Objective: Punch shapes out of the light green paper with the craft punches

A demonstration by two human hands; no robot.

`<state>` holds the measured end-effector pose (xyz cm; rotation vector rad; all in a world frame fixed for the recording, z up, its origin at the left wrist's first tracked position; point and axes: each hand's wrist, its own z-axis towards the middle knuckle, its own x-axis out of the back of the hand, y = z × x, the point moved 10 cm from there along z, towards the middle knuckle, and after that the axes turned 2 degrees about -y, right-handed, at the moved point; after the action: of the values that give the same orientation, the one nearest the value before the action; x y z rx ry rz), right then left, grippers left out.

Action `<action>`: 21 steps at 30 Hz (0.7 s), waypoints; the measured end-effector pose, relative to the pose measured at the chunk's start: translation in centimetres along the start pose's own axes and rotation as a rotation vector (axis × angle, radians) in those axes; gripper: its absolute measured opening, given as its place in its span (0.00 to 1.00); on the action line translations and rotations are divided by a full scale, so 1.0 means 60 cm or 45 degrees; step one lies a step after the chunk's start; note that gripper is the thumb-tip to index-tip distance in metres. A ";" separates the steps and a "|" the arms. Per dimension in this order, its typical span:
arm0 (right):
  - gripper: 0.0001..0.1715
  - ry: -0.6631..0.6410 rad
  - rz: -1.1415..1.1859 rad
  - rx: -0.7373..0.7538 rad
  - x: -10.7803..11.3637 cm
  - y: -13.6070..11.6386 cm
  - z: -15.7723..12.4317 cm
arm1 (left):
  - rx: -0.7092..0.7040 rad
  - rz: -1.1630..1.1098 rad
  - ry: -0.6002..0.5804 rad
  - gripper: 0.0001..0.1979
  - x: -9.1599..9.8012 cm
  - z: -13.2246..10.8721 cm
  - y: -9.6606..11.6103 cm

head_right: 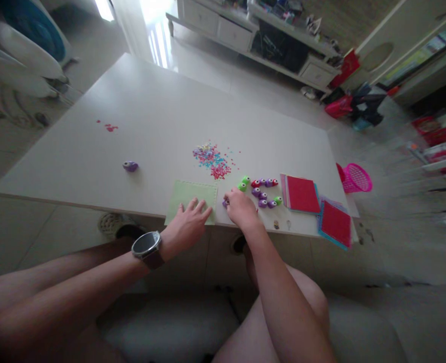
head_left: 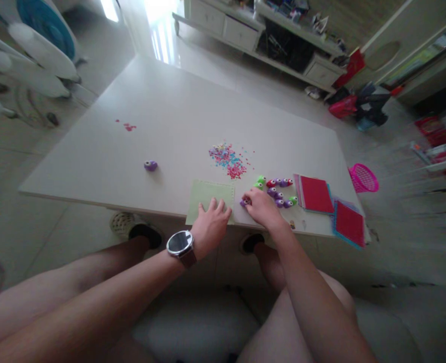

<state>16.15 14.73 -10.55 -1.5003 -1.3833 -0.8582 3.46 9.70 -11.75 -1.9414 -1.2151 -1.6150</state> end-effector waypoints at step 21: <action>0.07 -0.081 0.116 -0.007 -0.006 -0.004 -0.004 | -0.036 -0.068 -0.012 0.29 0.007 0.004 0.001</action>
<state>15.90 14.37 -10.78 -1.5944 -1.3481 -0.7637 3.68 10.00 -11.42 -1.9515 -1.2648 -1.6601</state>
